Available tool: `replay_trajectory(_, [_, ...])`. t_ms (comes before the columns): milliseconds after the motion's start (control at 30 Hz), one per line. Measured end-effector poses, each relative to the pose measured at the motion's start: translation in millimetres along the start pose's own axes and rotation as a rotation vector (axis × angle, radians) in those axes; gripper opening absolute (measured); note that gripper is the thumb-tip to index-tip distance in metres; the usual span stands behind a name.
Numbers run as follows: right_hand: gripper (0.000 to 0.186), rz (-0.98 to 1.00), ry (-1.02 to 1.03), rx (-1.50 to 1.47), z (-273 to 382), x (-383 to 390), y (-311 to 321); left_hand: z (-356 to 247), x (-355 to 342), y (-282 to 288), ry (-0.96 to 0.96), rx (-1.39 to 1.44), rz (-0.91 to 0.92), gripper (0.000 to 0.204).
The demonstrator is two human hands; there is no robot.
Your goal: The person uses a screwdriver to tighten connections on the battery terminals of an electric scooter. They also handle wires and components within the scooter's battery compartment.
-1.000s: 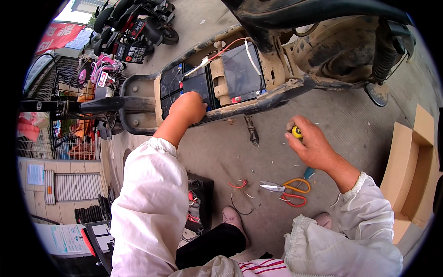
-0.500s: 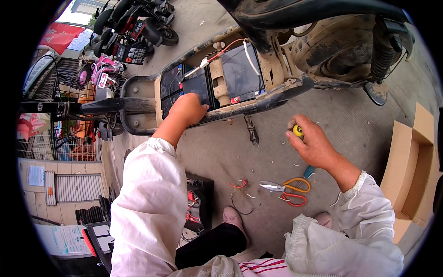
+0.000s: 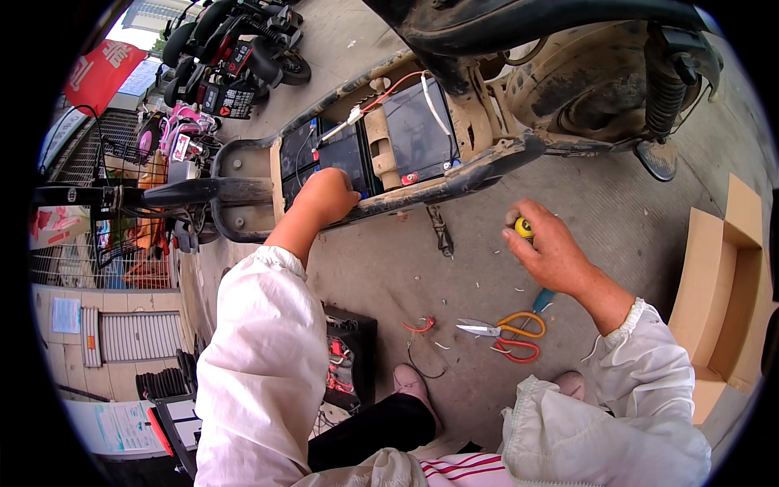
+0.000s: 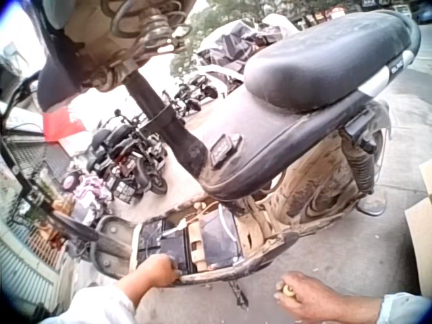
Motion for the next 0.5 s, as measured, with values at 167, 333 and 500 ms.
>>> replay_trajectory(167, [0.022, -0.004, 0.009, -0.005, 1.8, -0.7, -0.8, 4.4, -1.5, -6.7, 0.047, -0.039, -0.053, 0.028])
replay_trajectory(333, [0.022, -0.002, 0.017, 0.010, 0.0, -0.8, -1.1, -3.5, 5.0, -0.8, 0.018, -0.023, -0.023, 0.028])
replay_trajectory(500, [0.023, -0.006, 0.027, 0.008, 0.1, -1.7, -2.6, -5.4, 1.9, -4.2, 0.154, -0.120, 0.072, 0.032])
Point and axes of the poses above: each hand's wrist, its own x-axis away from the middle knuckle, its own y-axis out of the back of the hand, z = x × y, the point moved 6 cm from there along -x, towards the middle knuckle, and after that the axes turned 10 degrees about z, right-handed, at the moved point
